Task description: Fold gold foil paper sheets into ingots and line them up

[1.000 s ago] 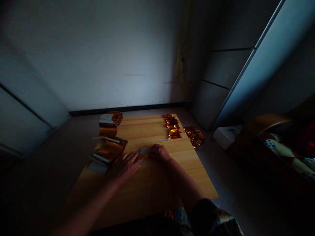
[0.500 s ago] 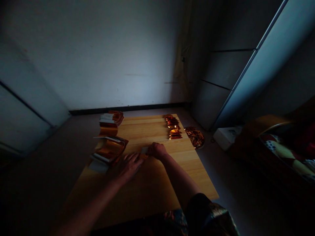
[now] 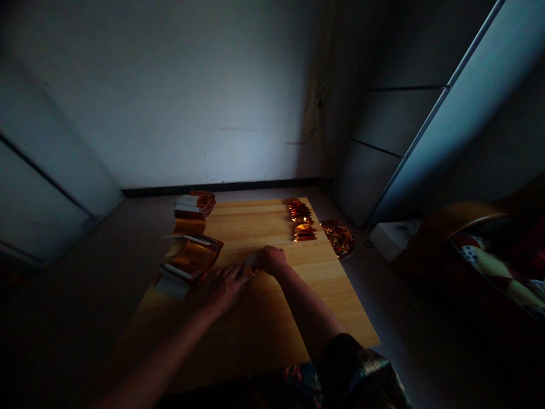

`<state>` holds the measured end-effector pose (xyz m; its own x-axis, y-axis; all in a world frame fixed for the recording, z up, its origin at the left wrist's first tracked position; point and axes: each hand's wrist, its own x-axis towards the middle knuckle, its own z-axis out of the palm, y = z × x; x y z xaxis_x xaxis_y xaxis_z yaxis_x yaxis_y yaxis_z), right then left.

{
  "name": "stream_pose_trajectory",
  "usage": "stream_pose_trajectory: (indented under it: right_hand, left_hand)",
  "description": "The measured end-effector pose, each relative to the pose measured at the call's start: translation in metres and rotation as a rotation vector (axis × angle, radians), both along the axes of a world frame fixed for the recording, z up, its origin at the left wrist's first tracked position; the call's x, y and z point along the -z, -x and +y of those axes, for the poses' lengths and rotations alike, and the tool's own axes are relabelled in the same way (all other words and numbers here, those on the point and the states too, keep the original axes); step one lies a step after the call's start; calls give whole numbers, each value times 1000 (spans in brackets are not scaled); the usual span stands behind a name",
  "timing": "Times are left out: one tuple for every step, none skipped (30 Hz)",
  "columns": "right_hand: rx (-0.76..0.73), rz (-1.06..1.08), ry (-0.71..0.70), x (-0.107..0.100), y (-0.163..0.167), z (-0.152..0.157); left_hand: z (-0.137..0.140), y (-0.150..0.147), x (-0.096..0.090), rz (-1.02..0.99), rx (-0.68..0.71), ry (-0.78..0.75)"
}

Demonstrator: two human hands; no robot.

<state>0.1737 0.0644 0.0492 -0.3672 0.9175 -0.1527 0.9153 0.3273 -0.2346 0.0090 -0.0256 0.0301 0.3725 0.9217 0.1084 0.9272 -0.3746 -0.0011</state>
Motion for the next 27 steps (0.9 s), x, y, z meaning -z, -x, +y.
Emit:
stream_pose_trajectory:
  right_hand:
    - [2,0,2,-1,0,-1]
    - [5,-2,5,-2,0,-1]
    - [7,-4,4,-2,1,-2]
    - [9,-3,2,-2,1,-2]
    - [13,0,-1,-2,1,-2]
    - [15,2,-6,-1,2,-2]
    - [17,3,-10,0,2,-2]
    - [15,3,-14,2,2,-2]
    - [13,0,-14,3,2,-1]
    - [12,-3,-16,3,3,-1]
    - [12,-3,-19,4,3,-1]
    - [15,-4,-23,4,3,-1]
    - [19,-5,-26,5,3,-1]
    - [21,-4,-31,5,3,-1]
    - [20,-4,-37,5,4,-1]
    - [17,-5,-40,6,4,-1]
    - [14,-6,-41,6,4,-1]
    - [11,-5,-40,7,4,-1]
    - [11,-1,-40,8,4,0]
    - [11,6,-39,10,3,1]
    - [12,16,-38,11,2,1]
    - [14,31,-42,12,1,2]
    - [17,49,-47,13,0,3]
    - [19,69,-49,15,-2,4]
    - [21,91,-48,16,-4,5]
    - [21,115,-42,17,-6,6]
    - [20,140,-34,18,-8,8]
  left_hand:
    - [0,0,1,0,-3,1]
    - [1,0,3,-2,-2,0]
    - [1,0,4,-6,1,-2]
    - [1,1,6,-9,2,-5]
    - [1,1,7,-11,1,-8]
    - [1,1,8,-12,-3,-14]
    - [1,1,9,-12,-11,-21]
    - [1,1,10,-11,-17,-27]
    - [1,1,11,-12,-18,-33]
    - [0,1,11,-14,-17,-38]
    - [0,1,12,-17,-14,-44]
    - [0,1,12,-20,-8,-48]
    - [0,2,13,-22,-4,-53]
    - [-1,2,14,-24,-2,-60]
    - [-1,3,15,-26,-3,-66]
    - [-1,3,15,-30,-2,-70]
    - [-1,3,16,-32,-3,-70]
    - [-1,3,16,-33,-7,-67]
    - [-1,3,16,-32,-15,-61]
    - [-1,2,15,-28,-24,-51]
    - [-1,1,15,-23,-33,-38]
    - [-1,0,13,-17,-41,-25]
    - [-1,-1,12,-12,-46,-12]
    - [-1,-1,11,-7,-48,-1]
    - [-1,-2,9,-3,-50,9]
    - [-1,-2,8,3,-51,15]
    - [-1,-2,7,8,-51,19]
